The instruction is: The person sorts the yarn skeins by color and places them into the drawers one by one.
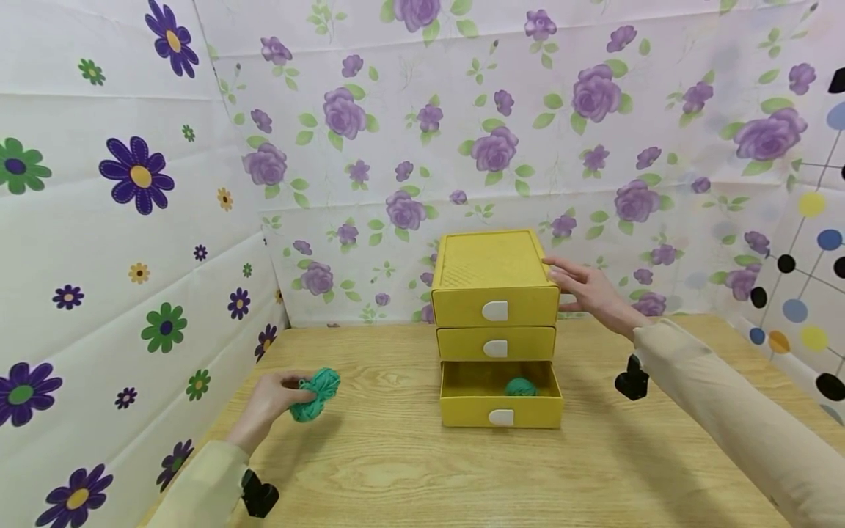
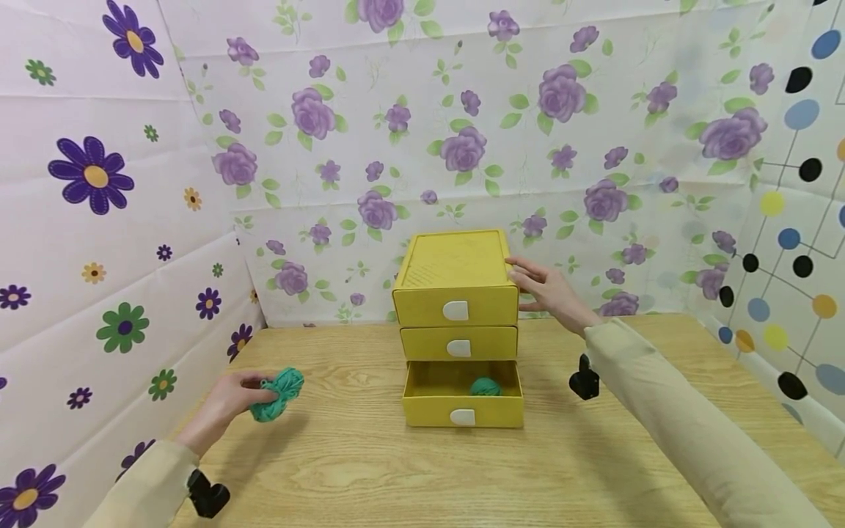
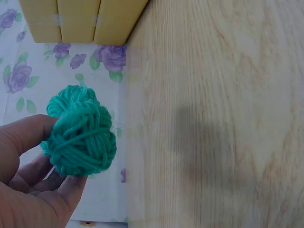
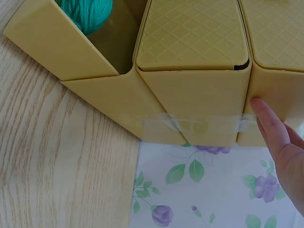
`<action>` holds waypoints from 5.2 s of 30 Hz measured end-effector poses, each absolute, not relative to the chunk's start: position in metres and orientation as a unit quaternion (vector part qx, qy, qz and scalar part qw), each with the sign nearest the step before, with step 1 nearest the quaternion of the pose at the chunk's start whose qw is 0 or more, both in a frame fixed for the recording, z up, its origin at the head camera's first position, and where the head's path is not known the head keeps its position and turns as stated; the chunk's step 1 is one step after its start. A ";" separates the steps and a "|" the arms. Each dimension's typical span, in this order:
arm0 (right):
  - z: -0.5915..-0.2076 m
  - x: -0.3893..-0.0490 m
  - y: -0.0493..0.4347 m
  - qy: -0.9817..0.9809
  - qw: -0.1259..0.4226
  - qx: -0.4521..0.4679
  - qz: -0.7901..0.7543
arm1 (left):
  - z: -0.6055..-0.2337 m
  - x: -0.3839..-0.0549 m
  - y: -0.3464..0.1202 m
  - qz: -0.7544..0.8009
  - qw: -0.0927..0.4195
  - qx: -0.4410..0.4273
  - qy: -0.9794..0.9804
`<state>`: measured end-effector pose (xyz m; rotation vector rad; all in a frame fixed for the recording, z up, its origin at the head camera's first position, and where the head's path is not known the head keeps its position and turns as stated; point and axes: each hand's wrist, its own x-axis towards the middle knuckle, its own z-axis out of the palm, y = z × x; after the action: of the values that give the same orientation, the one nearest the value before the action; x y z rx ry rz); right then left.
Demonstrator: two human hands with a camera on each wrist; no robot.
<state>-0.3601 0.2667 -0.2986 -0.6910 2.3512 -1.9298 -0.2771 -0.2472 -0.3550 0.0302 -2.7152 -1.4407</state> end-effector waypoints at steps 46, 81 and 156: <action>-0.300 -0.360 0.266 0.755 0.008 -0.222 -0.617 | -0.330 -0.308 -0.158 -0.506 -0.016 -0.090 -0.858; -0.297 -0.358 0.266 0.756 0.008 -0.226 -0.615 | -0.324 -0.320 -0.082 -0.480 -0.034 -0.227 -0.847; -0.298 -0.358 0.265 0.751 0.007 -0.217 -0.624 | -0.368 -0.291 -0.033 -0.450 -0.090 -0.313 -0.831</action>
<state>-0.3578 0.2653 -0.2983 -0.6792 2.3494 -1.9505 -0.2912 -0.0329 -0.3677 -1.0452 -2.7728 -1.5012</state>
